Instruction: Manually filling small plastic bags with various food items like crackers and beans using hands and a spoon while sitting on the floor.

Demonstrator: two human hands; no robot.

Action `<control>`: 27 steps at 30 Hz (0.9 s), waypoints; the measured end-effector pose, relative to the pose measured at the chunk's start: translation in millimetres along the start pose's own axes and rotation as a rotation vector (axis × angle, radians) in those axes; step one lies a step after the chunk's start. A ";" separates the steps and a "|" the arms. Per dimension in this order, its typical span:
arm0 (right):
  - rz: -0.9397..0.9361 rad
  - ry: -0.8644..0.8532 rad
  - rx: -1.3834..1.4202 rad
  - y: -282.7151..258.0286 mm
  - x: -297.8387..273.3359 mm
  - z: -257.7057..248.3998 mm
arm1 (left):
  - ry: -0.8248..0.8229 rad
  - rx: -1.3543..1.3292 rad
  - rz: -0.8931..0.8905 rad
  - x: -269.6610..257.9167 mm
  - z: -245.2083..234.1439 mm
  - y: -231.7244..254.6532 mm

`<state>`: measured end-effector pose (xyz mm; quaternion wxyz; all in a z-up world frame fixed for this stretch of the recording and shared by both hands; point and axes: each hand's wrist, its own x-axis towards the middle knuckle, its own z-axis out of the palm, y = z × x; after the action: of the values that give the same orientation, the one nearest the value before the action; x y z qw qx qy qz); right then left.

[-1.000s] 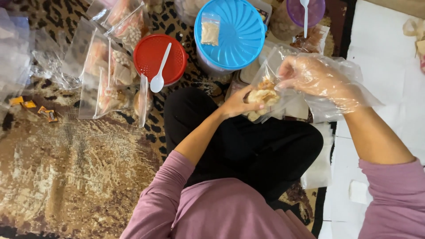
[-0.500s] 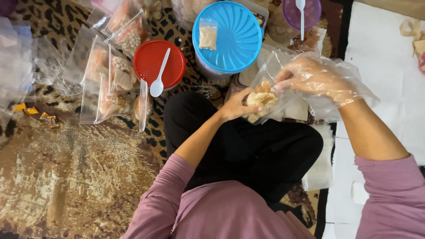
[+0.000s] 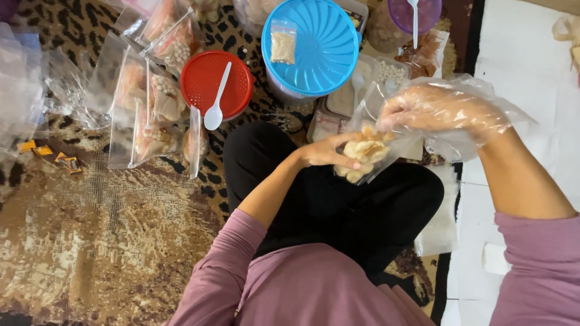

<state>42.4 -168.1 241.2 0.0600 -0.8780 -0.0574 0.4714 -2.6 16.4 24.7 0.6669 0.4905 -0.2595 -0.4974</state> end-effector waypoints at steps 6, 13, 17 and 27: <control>-0.084 0.106 0.159 1.2 -8.5 4.4 | -0.041 -0.084 0.004 -1.0 3.7 -3.0; 0.088 0.182 0.153 -15.1 -22.7 -2.9 | 0.054 0.010 -0.071 -0.8 4.8 -0.2; 0.035 0.271 0.351 -16.5 -29.9 -3.1 | 0.133 0.119 -0.058 -1.7 4.9 -0.2; -0.002 0.348 0.110 11.4 8.6 18.6 | 0.204 0.070 -0.094 -0.4 6.2 -1.2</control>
<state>32.0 -177.1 222.1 0.1173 -0.9417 -0.0210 0.3145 -8.4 14.3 26.0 0.6483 0.5730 -0.1843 -0.4662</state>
